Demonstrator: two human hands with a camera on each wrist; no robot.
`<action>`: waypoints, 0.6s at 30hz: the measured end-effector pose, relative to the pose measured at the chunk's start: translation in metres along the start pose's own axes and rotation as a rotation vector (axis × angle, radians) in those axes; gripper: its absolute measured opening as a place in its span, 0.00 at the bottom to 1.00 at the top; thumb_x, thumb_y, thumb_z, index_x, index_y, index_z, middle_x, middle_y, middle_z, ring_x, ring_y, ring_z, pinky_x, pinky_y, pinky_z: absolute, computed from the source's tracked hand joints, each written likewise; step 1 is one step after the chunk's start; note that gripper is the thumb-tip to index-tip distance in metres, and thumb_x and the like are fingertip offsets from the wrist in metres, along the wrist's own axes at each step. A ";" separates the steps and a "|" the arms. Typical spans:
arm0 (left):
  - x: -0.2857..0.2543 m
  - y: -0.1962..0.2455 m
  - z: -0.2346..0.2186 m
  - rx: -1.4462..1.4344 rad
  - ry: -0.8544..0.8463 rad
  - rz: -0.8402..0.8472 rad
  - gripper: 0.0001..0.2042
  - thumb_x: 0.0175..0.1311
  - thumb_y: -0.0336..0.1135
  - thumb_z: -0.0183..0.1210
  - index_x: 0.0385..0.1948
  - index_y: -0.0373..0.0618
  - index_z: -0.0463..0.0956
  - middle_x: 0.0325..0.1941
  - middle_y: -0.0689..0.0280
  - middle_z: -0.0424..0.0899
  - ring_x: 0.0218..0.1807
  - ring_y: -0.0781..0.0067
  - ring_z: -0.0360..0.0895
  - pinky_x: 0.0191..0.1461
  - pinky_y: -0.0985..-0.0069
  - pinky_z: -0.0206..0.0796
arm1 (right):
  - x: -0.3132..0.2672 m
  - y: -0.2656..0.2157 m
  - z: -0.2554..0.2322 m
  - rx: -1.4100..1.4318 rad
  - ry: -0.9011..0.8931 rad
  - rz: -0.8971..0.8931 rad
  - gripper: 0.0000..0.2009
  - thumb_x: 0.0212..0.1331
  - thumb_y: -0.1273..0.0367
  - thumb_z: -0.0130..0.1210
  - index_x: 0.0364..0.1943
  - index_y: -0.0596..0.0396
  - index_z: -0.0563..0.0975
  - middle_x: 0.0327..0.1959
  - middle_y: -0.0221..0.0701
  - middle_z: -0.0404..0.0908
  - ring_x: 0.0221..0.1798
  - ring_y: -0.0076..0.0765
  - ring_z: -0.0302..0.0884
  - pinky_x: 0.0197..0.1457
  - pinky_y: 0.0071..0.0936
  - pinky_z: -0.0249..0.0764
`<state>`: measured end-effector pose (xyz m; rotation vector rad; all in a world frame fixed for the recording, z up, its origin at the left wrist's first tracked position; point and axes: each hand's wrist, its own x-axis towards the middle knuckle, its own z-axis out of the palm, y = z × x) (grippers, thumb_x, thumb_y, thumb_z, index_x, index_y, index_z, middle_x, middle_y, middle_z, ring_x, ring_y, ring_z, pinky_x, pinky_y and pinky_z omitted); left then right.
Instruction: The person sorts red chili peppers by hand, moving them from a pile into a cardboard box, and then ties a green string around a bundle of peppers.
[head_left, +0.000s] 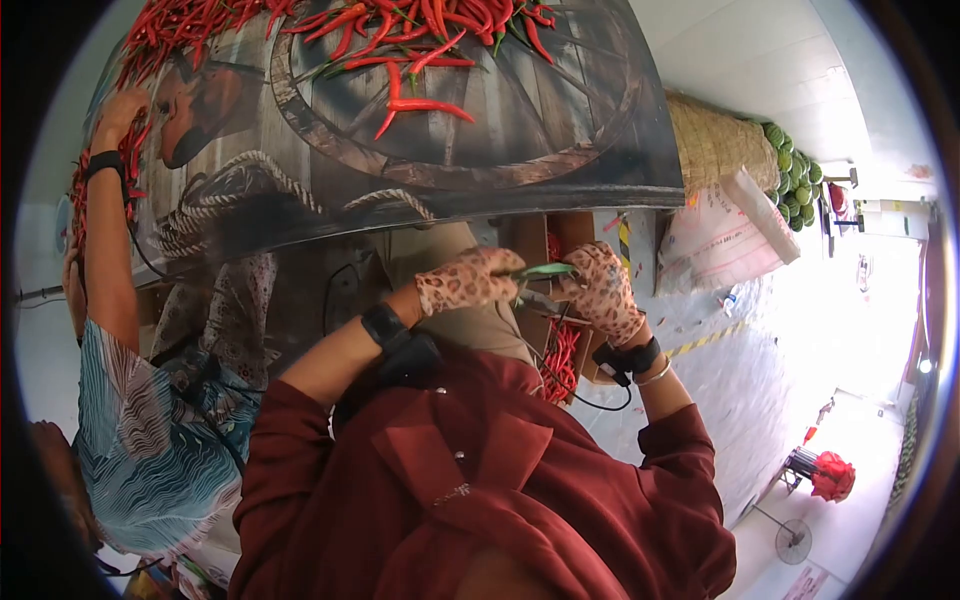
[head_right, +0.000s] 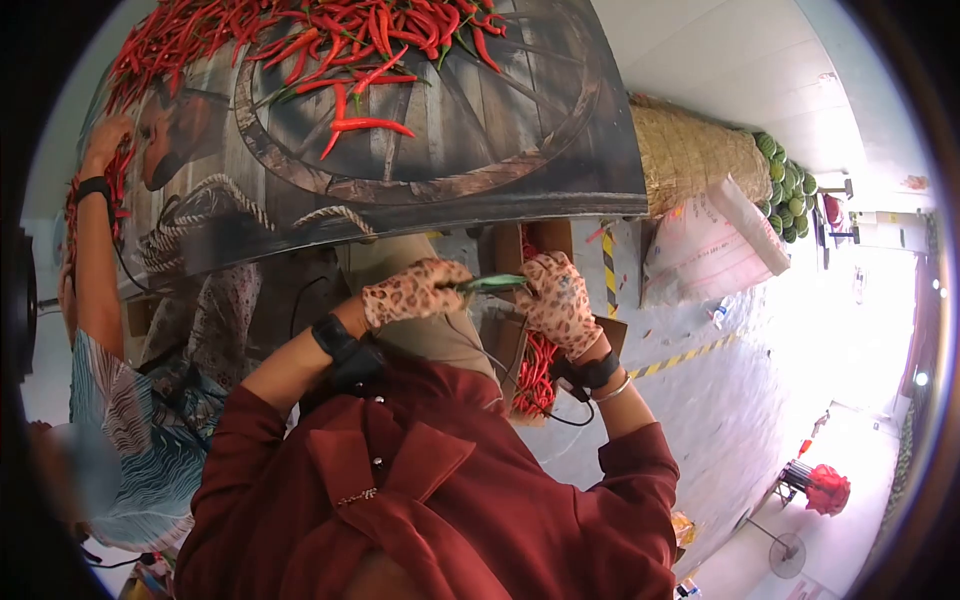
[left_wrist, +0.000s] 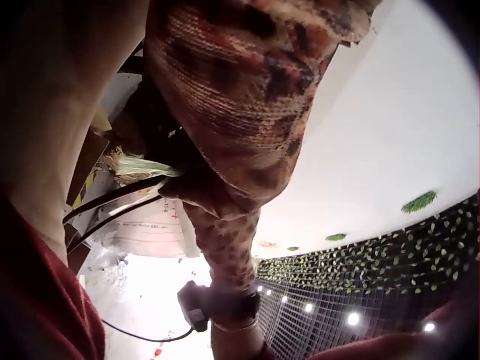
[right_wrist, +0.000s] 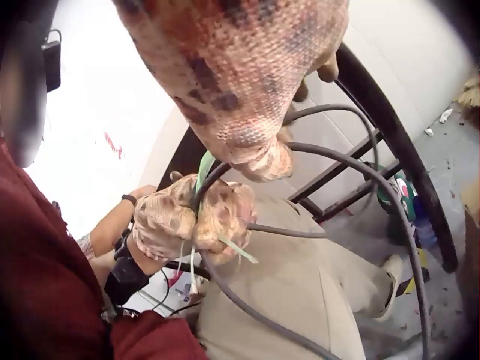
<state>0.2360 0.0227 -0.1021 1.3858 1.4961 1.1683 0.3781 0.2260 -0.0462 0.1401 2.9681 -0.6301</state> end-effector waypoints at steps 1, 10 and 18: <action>0.001 0.014 -0.011 -0.145 0.025 -0.135 0.12 0.56 0.33 0.53 0.41 0.39 0.74 0.29 0.64 0.76 0.33 0.73 0.72 0.39 0.79 0.65 | -0.001 0.003 0.004 -0.031 0.146 -0.052 0.13 0.45 0.67 0.57 0.35 0.59 0.77 0.36 0.40 0.78 0.45 0.49 0.73 0.45 0.39 0.70; 0.007 -0.004 0.005 -0.322 0.097 -0.327 0.10 0.59 0.37 0.56 0.38 0.41 0.74 0.28 0.71 0.75 0.29 0.82 0.70 0.35 0.81 0.65 | -0.014 0.034 0.008 0.632 -0.074 0.272 0.08 0.57 0.69 0.50 0.33 0.59 0.78 0.29 0.36 0.78 0.33 0.41 0.77 0.35 0.28 0.71; 0.006 -0.019 0.033 -0.836 0.004 -0.471 0.10 0.66 0.40 0.52 0.36 0.42 0.73 0.29 0.70 0.78 0.24 0.84 0.74 0.24 0.87 0.65 | -0.027 0.056 0.019 0.552 -0.024 0.191 0.08 0.56 0.72 0.49 0.37 0.58 0.78 0.35 0.37 0.78 0.36 0.38 0.78 0.41 0.25 0.74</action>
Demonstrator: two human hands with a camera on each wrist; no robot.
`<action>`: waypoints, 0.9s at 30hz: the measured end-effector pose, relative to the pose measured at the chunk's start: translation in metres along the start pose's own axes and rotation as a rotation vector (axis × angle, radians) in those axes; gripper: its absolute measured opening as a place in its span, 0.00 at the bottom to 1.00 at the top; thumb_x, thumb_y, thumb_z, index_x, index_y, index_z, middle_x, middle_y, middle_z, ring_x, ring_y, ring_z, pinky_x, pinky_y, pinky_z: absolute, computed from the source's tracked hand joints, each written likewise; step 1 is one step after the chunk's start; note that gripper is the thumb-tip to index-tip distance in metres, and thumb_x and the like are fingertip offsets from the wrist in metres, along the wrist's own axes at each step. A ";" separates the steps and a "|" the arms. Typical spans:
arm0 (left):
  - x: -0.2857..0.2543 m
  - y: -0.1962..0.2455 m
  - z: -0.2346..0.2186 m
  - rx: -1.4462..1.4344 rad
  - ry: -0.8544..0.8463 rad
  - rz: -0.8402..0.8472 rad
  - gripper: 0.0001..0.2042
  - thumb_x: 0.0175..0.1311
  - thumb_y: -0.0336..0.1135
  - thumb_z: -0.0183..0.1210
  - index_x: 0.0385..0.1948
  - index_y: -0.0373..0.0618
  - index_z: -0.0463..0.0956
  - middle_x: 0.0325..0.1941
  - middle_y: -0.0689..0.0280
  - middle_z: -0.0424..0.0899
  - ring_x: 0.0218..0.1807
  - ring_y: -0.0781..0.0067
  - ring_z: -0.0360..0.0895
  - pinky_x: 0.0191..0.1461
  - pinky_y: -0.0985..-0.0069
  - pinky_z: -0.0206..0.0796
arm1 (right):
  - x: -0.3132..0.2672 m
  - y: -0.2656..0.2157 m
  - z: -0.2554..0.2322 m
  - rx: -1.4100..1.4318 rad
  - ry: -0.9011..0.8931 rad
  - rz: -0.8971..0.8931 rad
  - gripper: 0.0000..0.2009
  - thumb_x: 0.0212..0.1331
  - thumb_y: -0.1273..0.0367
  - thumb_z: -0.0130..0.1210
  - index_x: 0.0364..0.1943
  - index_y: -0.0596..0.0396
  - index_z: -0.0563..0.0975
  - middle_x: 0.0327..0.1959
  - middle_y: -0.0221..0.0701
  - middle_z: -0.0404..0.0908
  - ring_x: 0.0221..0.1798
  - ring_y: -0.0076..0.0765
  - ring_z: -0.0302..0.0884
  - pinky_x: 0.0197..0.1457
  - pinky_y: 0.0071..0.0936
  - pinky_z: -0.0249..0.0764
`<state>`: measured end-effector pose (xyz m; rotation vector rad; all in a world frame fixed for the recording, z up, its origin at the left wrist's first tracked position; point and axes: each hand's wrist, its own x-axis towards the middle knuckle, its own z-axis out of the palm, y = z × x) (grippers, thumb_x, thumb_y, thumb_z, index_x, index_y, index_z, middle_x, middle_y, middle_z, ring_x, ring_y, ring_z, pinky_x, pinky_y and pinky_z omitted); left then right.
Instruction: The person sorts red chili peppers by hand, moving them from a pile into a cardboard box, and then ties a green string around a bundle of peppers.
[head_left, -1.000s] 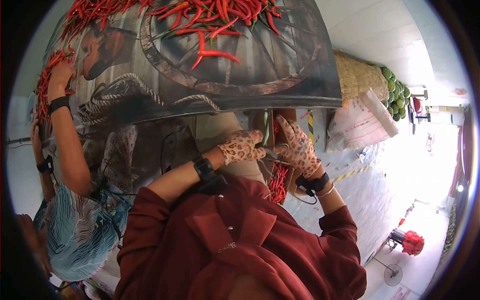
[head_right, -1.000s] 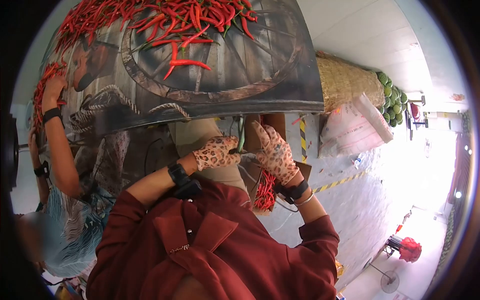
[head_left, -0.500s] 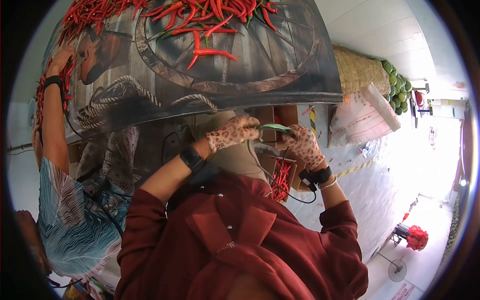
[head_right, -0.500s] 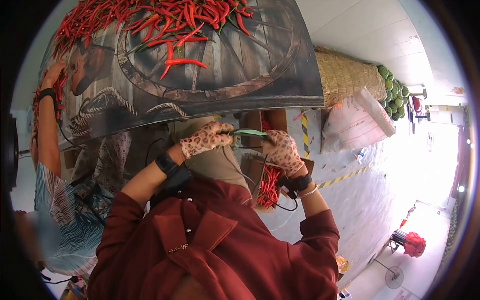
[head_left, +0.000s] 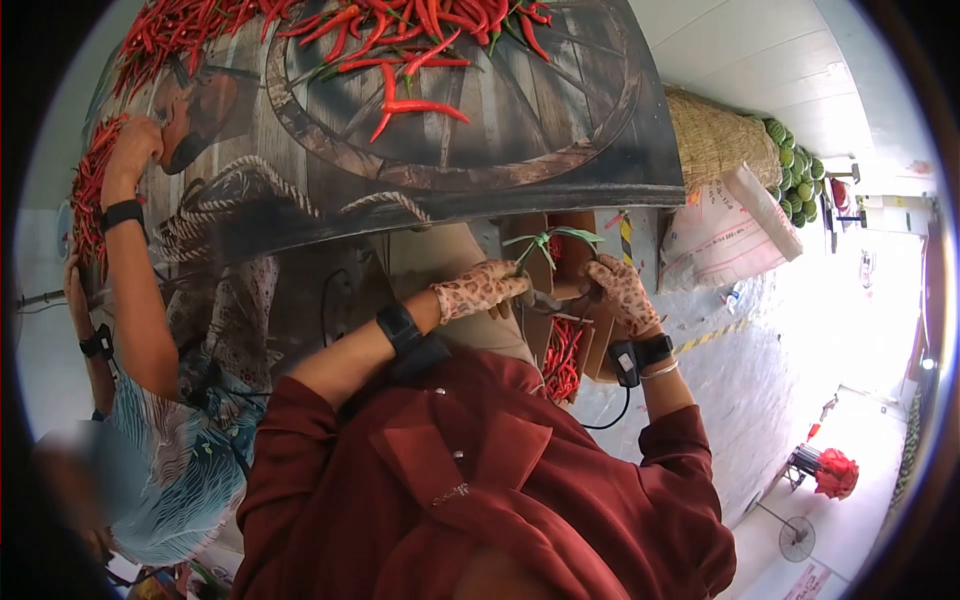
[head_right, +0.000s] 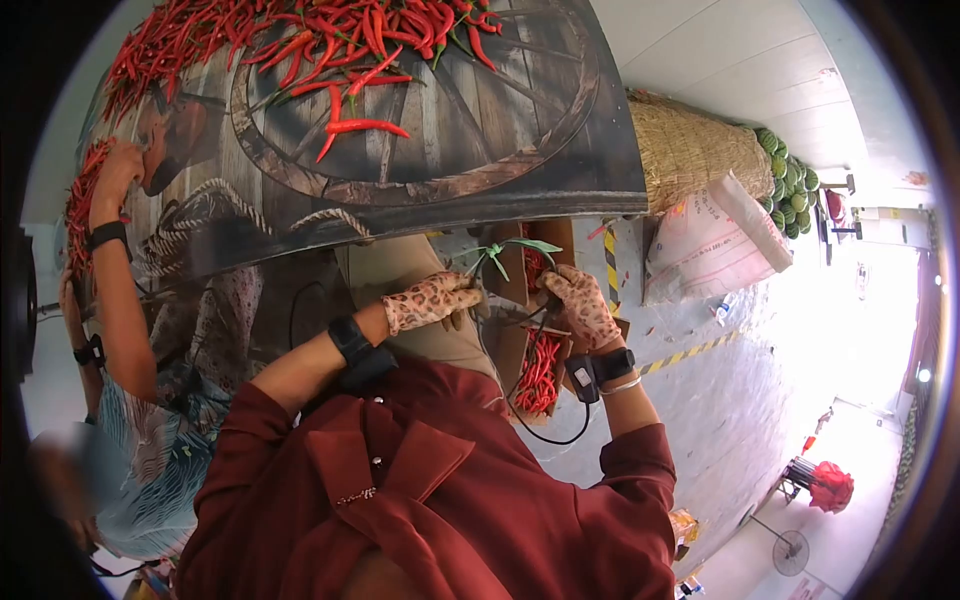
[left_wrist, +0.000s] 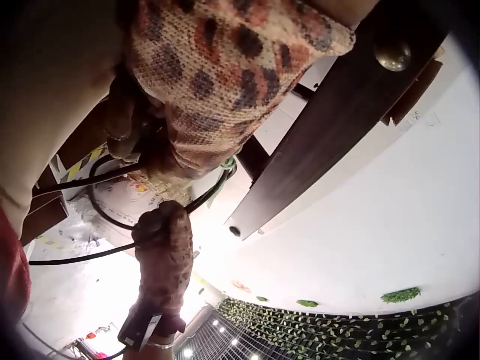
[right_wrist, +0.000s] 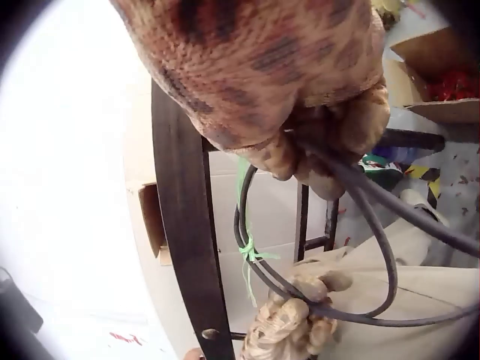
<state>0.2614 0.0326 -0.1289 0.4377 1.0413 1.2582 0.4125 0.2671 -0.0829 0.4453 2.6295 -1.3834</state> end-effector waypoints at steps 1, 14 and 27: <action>0.001 -0.001 -0.001 -0.003 -0.018 -0.004 0.12 0.68 0.41 0.49 0.36 0.42 0.73 0.32 0.67 0.80 0.24 0.84 0.76 0.22 0.88 0.67 | -0.001 0.005 0.002 -0.010 0.009 0.002 0.08 0.57 0.72 0.49 0.37 0.58 0.77 0.34 0.36 0.78 0.36 0.34 0.78 0.40 0.24 0.74; -0.014 0.002 -0.003 0.880 0.256 0.431 0.14 0.67 0.34 0.48 0.51 0.38 0.70 0.42 0.64 0.75 0.43 0.73 0.74 0.46 0.78 0.66 | -0.005 -0.019 0.024 0.775 0.011 0.435 0.12 0.60 0.67 0.52 0.43 0.60 0.75 0.34 0.27 0.77 0.35 0.18 0.74 0.37 0.17 0.74; -0.065 0.007 -0.017 -0.075 0.312 0.176 0.09 0.70 0.41 0.46 0.35 0.48 0.71 0.25 0.75 0.72 0.21 0.90 0.61 0.21 0.89 0.50 | 0.023 -0.024 0.045 0.920 -0.264 0.325 0.15 0.61 0.66 0.52 0.50 0.57 0.72 0.36 0.24 0.77 0.36 0.18 0.73 0.39 0.22 0.72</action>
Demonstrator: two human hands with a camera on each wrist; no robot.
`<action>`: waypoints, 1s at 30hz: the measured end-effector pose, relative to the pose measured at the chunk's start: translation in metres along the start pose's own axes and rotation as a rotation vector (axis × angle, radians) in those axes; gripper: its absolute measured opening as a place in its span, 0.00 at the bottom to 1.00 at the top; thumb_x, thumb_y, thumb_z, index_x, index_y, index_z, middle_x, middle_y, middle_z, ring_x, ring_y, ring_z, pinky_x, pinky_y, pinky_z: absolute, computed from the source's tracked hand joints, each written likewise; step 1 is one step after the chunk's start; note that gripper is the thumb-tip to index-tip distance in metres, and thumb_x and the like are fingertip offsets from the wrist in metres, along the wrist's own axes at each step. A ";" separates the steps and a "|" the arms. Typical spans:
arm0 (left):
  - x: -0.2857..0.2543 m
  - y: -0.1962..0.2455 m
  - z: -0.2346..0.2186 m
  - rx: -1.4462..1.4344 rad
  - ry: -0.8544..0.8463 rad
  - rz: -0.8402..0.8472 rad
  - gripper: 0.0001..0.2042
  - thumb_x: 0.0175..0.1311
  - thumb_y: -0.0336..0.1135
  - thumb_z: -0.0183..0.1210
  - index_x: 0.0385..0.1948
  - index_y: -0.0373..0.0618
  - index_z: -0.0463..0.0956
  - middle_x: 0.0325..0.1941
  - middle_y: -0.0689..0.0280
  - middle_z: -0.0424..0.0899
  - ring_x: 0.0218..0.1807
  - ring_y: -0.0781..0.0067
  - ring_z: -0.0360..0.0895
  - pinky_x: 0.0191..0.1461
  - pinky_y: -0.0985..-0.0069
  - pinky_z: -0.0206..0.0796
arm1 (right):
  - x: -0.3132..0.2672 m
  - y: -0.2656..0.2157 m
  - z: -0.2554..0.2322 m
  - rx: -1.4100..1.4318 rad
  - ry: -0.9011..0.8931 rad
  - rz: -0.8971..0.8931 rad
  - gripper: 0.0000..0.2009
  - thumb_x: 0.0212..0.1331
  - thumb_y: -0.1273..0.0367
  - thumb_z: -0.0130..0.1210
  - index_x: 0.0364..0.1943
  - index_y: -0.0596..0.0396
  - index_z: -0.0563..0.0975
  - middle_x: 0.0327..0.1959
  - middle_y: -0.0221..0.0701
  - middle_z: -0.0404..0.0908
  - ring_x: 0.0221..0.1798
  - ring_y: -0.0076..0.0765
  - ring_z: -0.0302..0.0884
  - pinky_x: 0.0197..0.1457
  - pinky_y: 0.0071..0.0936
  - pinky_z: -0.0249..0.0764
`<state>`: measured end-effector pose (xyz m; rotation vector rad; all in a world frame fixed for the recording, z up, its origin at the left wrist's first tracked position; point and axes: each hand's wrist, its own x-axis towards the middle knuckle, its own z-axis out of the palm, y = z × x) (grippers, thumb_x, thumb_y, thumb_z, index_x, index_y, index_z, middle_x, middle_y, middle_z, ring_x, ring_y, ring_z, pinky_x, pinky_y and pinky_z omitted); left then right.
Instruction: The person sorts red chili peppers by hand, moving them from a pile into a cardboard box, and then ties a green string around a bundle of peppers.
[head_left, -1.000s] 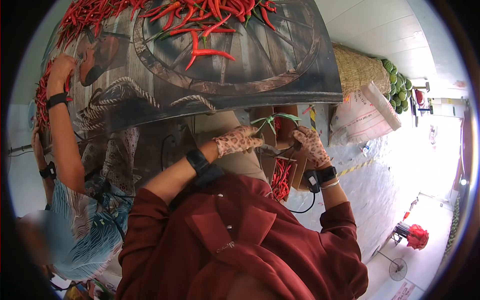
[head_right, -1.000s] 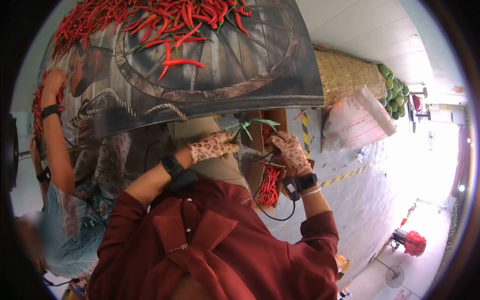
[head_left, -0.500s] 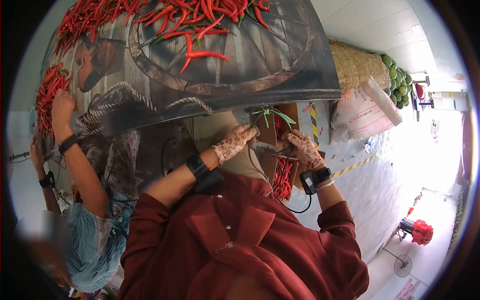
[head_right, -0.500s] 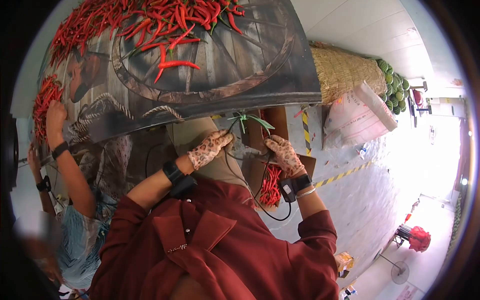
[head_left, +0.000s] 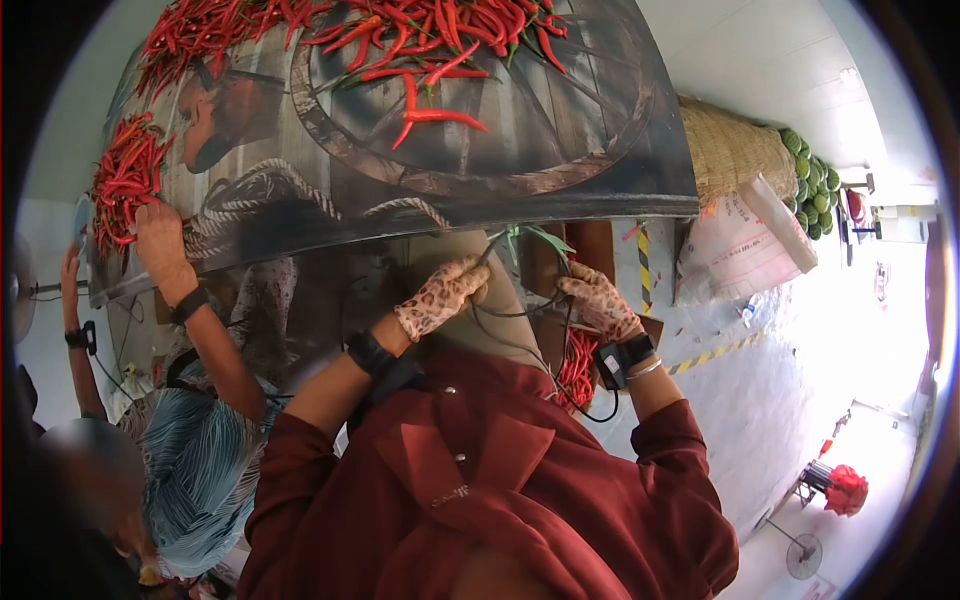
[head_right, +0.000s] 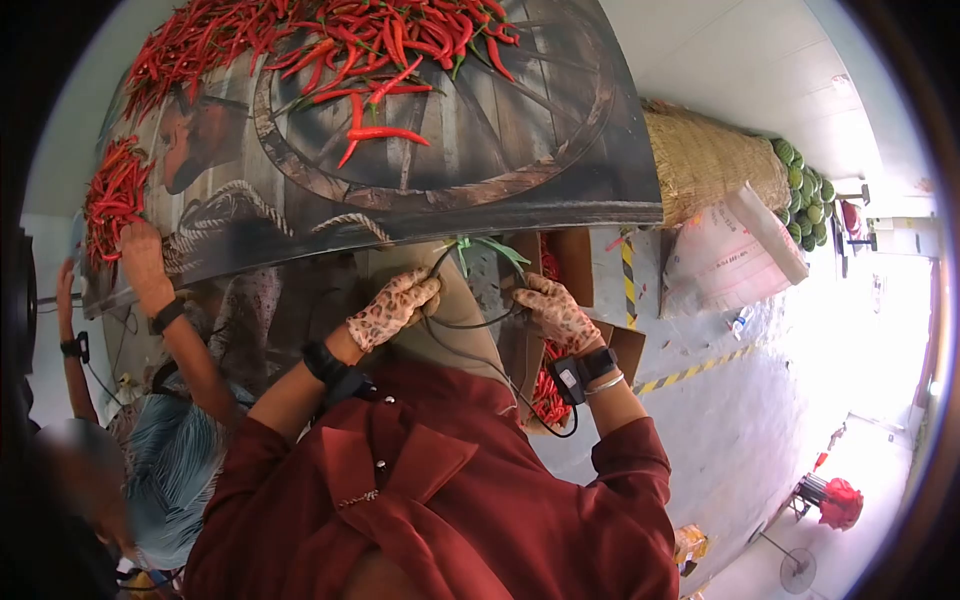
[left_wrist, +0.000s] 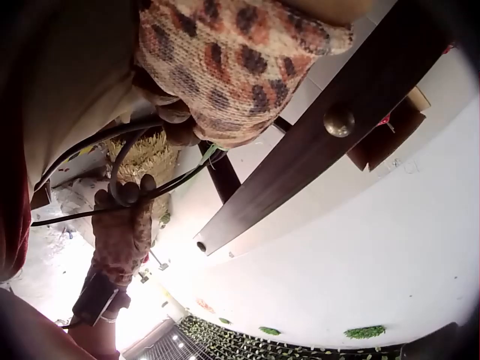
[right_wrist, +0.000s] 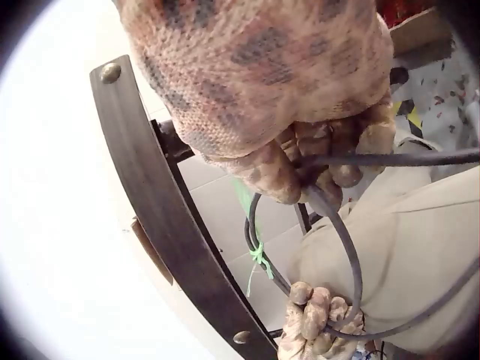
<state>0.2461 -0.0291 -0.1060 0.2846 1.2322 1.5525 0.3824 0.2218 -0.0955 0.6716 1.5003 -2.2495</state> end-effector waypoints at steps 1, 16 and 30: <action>-0.001 -0.002 -0.003 -0.090 -0.078 0.054 0.09 0.69 0.40 0.46 0.34 0.47 0.71 0.25 0.75 0.72 0.21 0.90 0.61 0.21 0.89 0.50 | -0.001 -0.007 0.007 0.004 0.002 0.010 0.16 0.61 0.67 0.51 0.51 0.57 0.72 0.37 0.25 0.77 0.37 0.20 0.74 0.41 0.22 0.72; -0.054 0.002 -0.030 -0.035 0.002 -0.133 0.11 0.68 0.40 0.47 0.37 0.42 0.73 0.23 0.72 0.75 0.15 0.88 0.62 0.17 0.88 0.51 | 0.043 -0.012 0.030 -0.724 -0.220 -0.173 0.11 0.59 0.68 0.53 0.42 0.61 0.77 0.40 0.35 0.80 0.39 0.31 0.78 0.43 0.22 0.74; -0.062 0.020 -0.008 0.820 0.178 0.288 0.09 0.66 0.33 0.48 0.35 0.40 0.76 0.26 0.69 0.78 0.26 0.81 0.71 0.28 0.81 0.62 | 0.032 -0.053 0.067 -1.051 0.111 -0.828 0.10 0.53 0.72 0.56 0.40 0.59 0.77 0.38 0.40 0.78 0.42 0.46 0.75 0.46 0.32 0.72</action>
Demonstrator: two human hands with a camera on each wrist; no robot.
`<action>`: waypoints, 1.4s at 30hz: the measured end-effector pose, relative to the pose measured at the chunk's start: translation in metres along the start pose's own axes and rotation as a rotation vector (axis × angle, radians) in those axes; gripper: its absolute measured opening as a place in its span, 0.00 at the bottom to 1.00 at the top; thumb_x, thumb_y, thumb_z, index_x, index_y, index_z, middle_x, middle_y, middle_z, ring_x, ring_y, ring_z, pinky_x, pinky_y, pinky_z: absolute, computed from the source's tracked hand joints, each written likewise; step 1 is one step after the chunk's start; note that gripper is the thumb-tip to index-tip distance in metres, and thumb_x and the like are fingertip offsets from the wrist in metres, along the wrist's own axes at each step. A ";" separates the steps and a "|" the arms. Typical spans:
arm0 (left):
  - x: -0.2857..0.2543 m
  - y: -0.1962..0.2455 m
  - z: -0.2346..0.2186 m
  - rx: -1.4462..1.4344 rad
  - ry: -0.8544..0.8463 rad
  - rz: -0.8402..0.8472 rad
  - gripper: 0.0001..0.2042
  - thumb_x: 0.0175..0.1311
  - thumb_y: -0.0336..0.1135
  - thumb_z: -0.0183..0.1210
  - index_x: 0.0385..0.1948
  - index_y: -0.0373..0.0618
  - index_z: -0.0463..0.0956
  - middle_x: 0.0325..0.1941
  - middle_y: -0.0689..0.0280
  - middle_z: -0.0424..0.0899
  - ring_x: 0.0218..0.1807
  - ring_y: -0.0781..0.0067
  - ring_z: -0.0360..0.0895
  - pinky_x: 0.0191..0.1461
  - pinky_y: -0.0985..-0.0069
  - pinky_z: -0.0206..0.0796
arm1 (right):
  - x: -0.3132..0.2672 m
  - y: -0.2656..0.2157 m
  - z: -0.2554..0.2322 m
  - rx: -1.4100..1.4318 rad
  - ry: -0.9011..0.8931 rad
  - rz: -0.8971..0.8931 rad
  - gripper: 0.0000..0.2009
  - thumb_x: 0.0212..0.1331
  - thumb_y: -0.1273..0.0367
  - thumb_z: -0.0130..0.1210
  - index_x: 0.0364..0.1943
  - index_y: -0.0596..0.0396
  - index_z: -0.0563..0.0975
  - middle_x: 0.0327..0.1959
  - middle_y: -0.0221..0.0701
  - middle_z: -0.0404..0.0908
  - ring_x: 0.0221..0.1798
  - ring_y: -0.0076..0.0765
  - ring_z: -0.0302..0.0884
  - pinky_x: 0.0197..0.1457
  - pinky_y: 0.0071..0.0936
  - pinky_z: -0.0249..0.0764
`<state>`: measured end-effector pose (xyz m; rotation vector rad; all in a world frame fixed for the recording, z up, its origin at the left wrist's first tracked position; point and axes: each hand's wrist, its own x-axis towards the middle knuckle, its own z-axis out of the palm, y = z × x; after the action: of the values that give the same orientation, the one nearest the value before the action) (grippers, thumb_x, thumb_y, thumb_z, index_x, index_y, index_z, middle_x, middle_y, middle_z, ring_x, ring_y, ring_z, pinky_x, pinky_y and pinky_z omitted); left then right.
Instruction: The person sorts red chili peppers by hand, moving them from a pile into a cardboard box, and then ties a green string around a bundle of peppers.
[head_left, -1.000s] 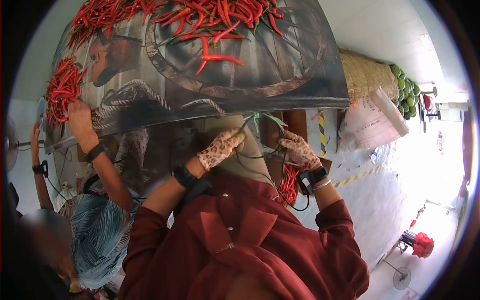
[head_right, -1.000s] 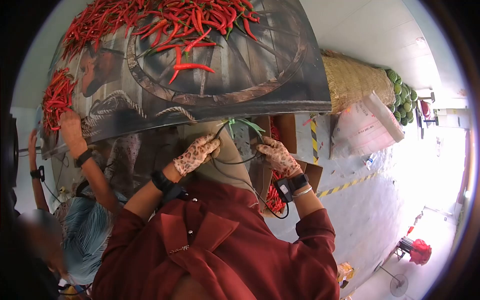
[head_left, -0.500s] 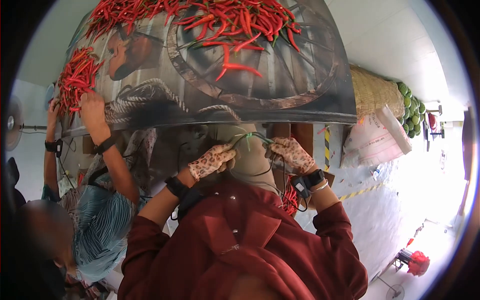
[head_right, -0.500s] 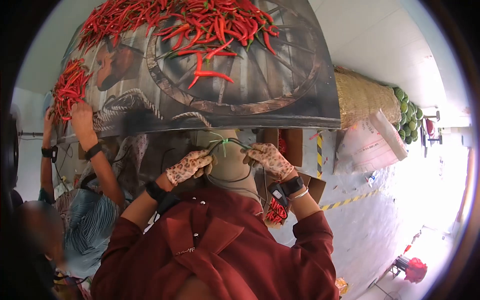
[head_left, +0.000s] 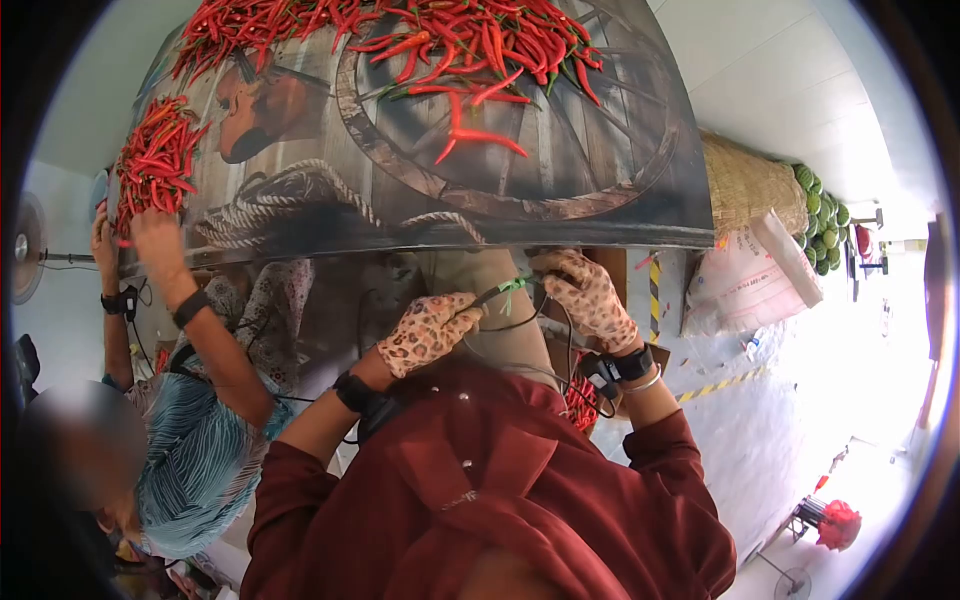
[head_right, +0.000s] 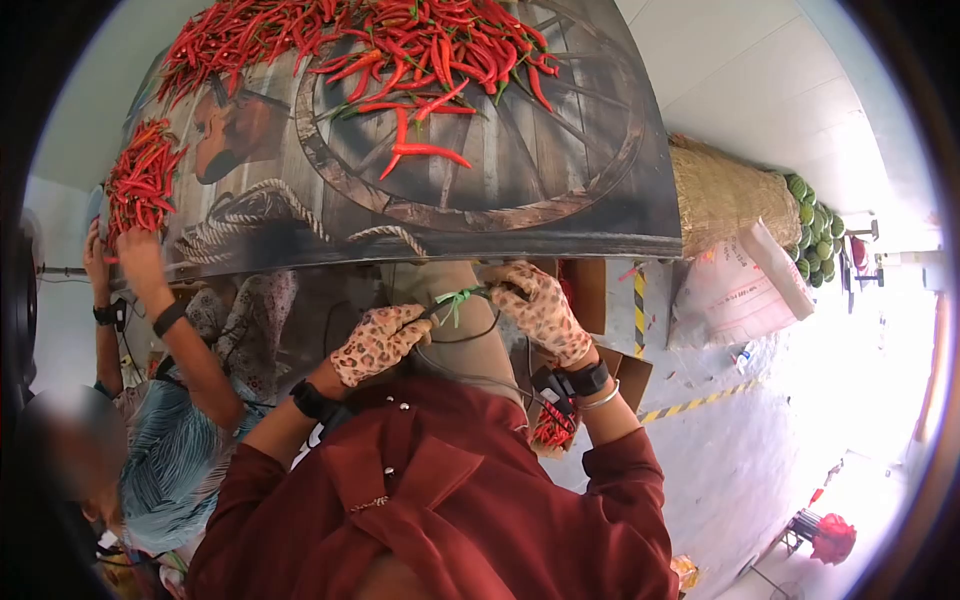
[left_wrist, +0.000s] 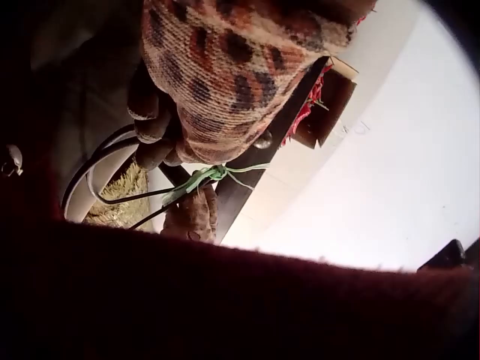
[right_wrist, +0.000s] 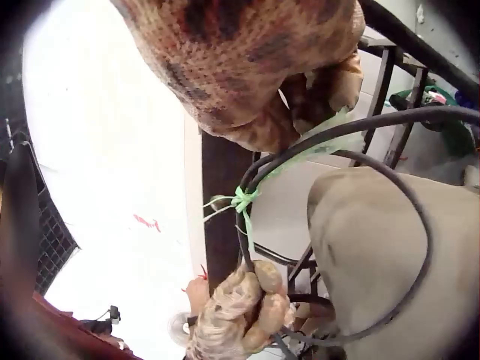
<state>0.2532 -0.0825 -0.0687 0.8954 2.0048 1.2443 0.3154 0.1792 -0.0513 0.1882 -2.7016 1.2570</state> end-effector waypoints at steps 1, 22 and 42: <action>0.000 -0.007 0.003 0.081 0.047 0.068 0.08 0.65 0.33 0.49 0.36 0.40 0.77 0.28 0.67 0.79 0.28 0.77 0.73 0.31 0.78 0.64 | 0.001 -0.003 -0.006 0.024 -0.084 -0.113 0.10 0.53 0.72 0.56 0.40 0.59 0.77 0.38 0.40 0.78 0.42 0.46 0.75 0.47 0.32 0.71; 0.010 0.034 -0.007 0.223 0.285 0.184 0.13 0.55 0.33 0.58 0.43 0.44 0.77 0.48 0.58 0.76 0.47 0.58 0.75 0.49 0.69 0.68 | -0.006 -0.034 0.001 -0.174 -0.026 -0.430 0.08 0.40 0.72 0.58 0.29 0.52 0.79 0.31 0.30 0.78 0.32 0.38 0.76 0.33 0.32 0.73; 0.028 0.046 -0.013 0.272 0.196 0.139 0.10 0.47 0.31 0.60 0.34 0.43 0.77 0.42 0.59 0.76 0.44 0.55 0.75 0.46 0.66 0.70 | 0.011 -0.058 0.001 0.284 -0.129 0.164 0.12 0.55 0.68 0.55 0.41 0.60 0.78 0.37 0.40 0.80 0.39 0.42 0.78 0.44 0.32 0.73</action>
<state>0.2373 -0.0511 -0.0253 1.0938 2.3434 1.1900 0.3150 0.1403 -0.0063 0.0835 -2.6773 1.7319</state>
